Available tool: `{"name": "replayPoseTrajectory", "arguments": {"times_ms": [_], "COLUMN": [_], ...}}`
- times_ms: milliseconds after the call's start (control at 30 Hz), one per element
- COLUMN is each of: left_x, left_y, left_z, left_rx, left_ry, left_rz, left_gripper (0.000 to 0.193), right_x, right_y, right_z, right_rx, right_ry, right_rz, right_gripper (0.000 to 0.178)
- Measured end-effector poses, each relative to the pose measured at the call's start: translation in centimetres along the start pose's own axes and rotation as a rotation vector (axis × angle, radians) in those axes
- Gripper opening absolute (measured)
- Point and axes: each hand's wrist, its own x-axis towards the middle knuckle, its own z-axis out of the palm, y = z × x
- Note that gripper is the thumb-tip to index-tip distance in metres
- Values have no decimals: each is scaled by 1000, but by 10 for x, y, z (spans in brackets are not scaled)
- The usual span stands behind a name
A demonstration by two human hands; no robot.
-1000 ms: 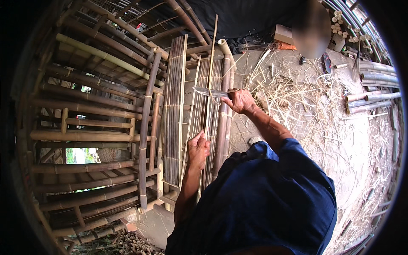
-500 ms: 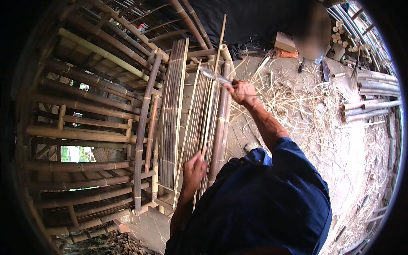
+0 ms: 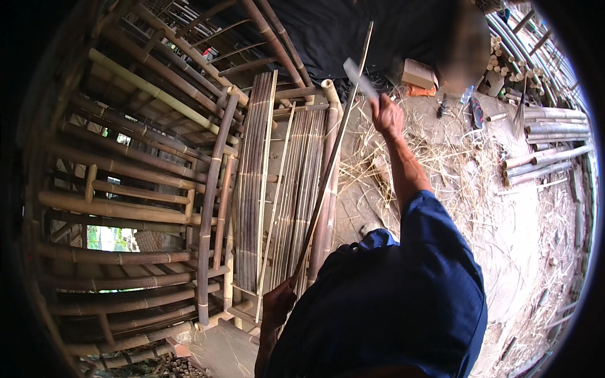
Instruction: The person uses a machete to split long bamboo poles into thin strips. They repeatedly position the bamboo against a wooden frame, strike it with the machete to split the material, and then stack the resulting strips.
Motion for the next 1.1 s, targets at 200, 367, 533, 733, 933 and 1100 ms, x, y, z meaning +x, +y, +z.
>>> {"name": "replayPoseTrajectory", "arguments": {"times_ms": [200, 367, 533, 733, 933, 1100], "left_x": [48, 127, 195, 236, 237, 235], "left_y": [-27, -40, -32, -19, -11, -13], "left_z": [5, 17, 28, 21, 18, 25], "left_rx": [232, 358, 88, -166, -323, -268], "left_ry": [94, 155, 73, 9, 85, 141], "left_rz": [128, 200, 152, 98, 3, 36], "left_gripper": [50, 40, 46, 48, 51, 51], "right_x": [-1, -54, -134, -196, -209, -199], "right_y": [43, 56, 58, 91, 99, 3], "right_z": [33, 52, 58, 58, 53, 25], "right_rx": [666, 940, 841, 744, 183, -188], "right_ry": [-24, -172, -396, -566, -658, -902], "right_rz": [521, 838, 1026, 993, 268, 64], "right_gripper": [83, 73, 73, 75, 89, 88]}}
